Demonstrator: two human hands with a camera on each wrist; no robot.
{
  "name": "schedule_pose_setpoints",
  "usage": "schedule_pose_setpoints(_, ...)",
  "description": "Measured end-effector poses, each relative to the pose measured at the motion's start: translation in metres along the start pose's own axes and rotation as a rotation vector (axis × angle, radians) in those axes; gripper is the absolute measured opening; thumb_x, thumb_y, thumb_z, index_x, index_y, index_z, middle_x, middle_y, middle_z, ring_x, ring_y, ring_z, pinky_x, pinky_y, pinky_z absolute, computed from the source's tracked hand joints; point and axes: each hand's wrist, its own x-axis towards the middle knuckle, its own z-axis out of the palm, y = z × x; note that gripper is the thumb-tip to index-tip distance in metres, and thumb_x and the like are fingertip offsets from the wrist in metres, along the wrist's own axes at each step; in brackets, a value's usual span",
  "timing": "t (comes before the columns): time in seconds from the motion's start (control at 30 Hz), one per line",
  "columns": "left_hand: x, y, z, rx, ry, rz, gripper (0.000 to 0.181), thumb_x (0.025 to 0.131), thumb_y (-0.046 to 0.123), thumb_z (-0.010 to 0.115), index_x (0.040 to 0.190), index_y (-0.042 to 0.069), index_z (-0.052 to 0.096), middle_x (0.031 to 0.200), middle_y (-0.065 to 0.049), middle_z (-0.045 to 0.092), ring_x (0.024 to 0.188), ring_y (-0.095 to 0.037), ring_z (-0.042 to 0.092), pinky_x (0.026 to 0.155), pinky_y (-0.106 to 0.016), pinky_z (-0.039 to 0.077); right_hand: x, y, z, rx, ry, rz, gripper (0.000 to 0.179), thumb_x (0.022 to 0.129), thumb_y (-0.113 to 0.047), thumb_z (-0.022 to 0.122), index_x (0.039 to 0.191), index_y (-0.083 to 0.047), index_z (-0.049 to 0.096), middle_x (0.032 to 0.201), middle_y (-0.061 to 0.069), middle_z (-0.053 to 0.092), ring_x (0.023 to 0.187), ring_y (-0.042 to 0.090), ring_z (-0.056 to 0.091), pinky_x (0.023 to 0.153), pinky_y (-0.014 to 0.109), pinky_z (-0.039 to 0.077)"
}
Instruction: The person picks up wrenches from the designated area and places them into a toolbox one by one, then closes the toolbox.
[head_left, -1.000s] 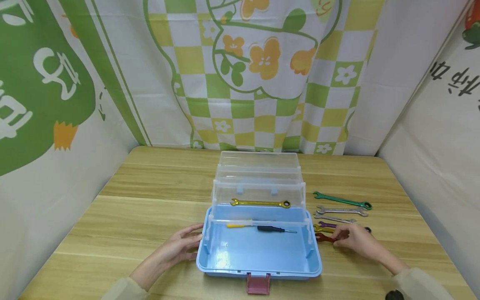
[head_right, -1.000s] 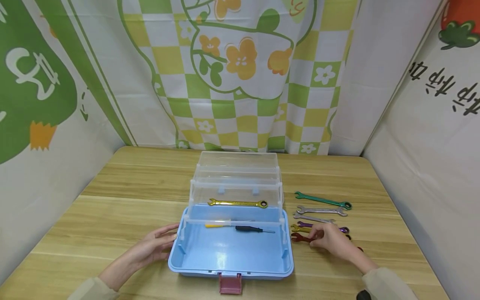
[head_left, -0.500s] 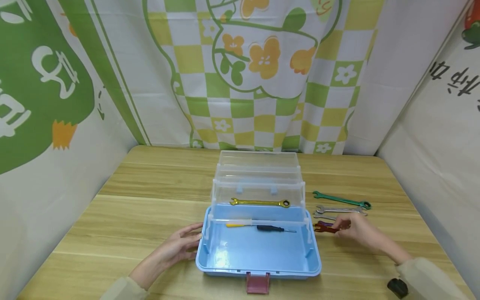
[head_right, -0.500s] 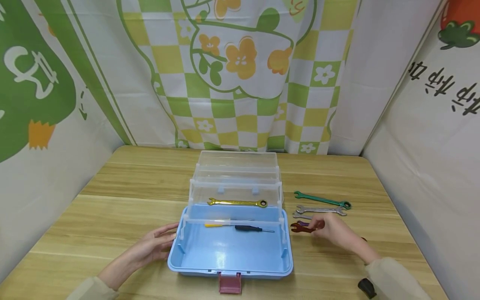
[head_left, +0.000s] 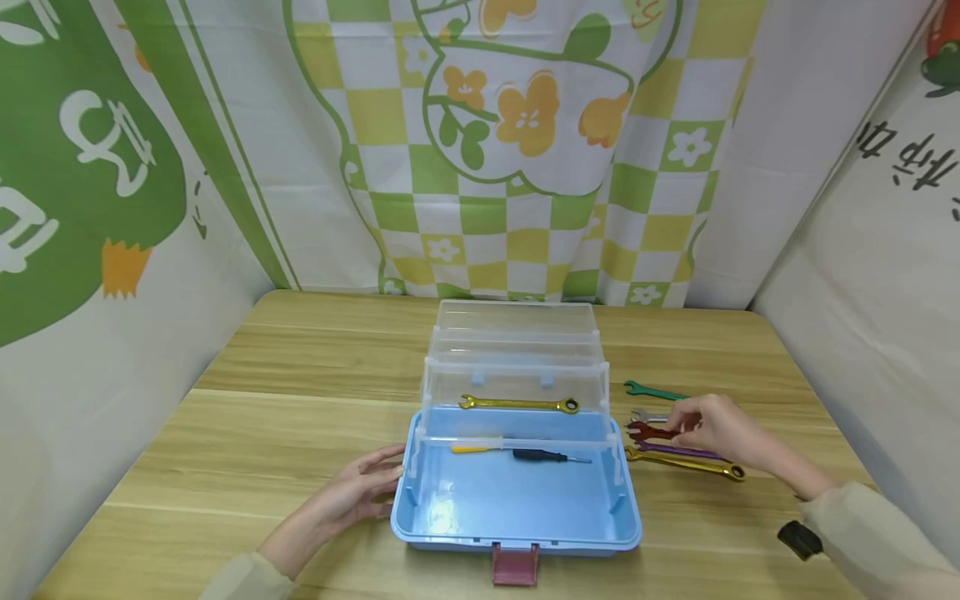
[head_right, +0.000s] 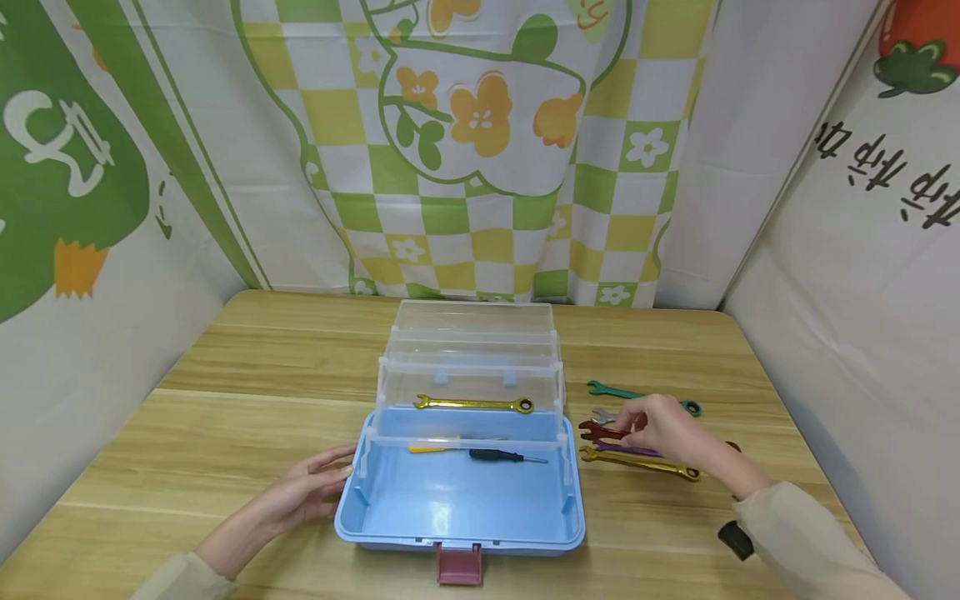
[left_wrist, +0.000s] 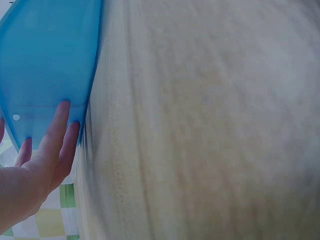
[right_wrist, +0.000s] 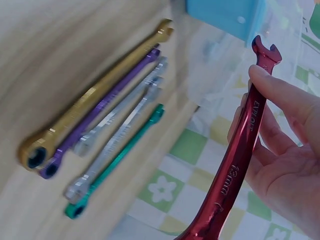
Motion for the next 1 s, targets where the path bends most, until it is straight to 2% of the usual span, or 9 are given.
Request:
schedule_pose_setpoints(0.17,0.000,0.000,0.000,0.006,0.003,0.001,0.065,0.089,0.017,0.050,0.137,-0.006,0.013,0.128,-0.026,0.038,0.104,-0.023,0.052,0.089,-0.046,0.043,0.006,-0.009,-0.008,-0.010,-0.015,-0.003,0.012,0.073,0.000,0.068,0.078,-0.010,0.065,0.075,0.000,0.063,0.064,0.003,0.053,0.051,0.021,0.047)
schedule_pose_setpoints(0.37,0.000,0.000,0.000,0.007,-0.002,0.003,0.065,0.089,0.017,0.050,0.137,-0.006,0.012,0.129,-0.027,0.036,0.104,-0.023,0.052,0.088,-0.046,0.043,0.016,-0.019,-0.016,-0.038,-0.024,-0.053,0.010,0.073,-0.001,0.068,0.079,-0.008,0.065,0.075,-0.001,0.063,0.064,0.003,0.053,0.052,0.021,0.047)
schedule_pose_setpoints(0.53,0.000,0.000,0.000,0.004,0.000,0.002,0.065,0.089,0.017,0.050,0.137,-0.007,0.013,0.129,-0.027,0.035,0.104,-0.023,0.052,0.089,-0.046,0.042,0.027,-0.032,-0.019,-0.060,-0.044,-0.044,0.009,0.073,-0.003,0.068,0.080,-0.008,0.065,0.075,-0.001,0.062,0.065,0.004,0.053,0.053,0.021,0.047)
schedule_pose_setpoints(1.0,0.001,0.000,0.000,0.000,0.018,-0.004,0.066,0.088,0.017,0.051,0.137,-0.006,0.013,0.128,-0.026,0.038,0.104,-0.024,0.052,0.089,-0.047,0.042,0.063,-0.061,-0.014,-0.031,-0.094,-0.075,0.009,0.074,-0.003,0.068,0.079,-0.010,0.065,0.076,-0.001,0.063,0.068,0.008,0.056,0.057,0.022,0.049)
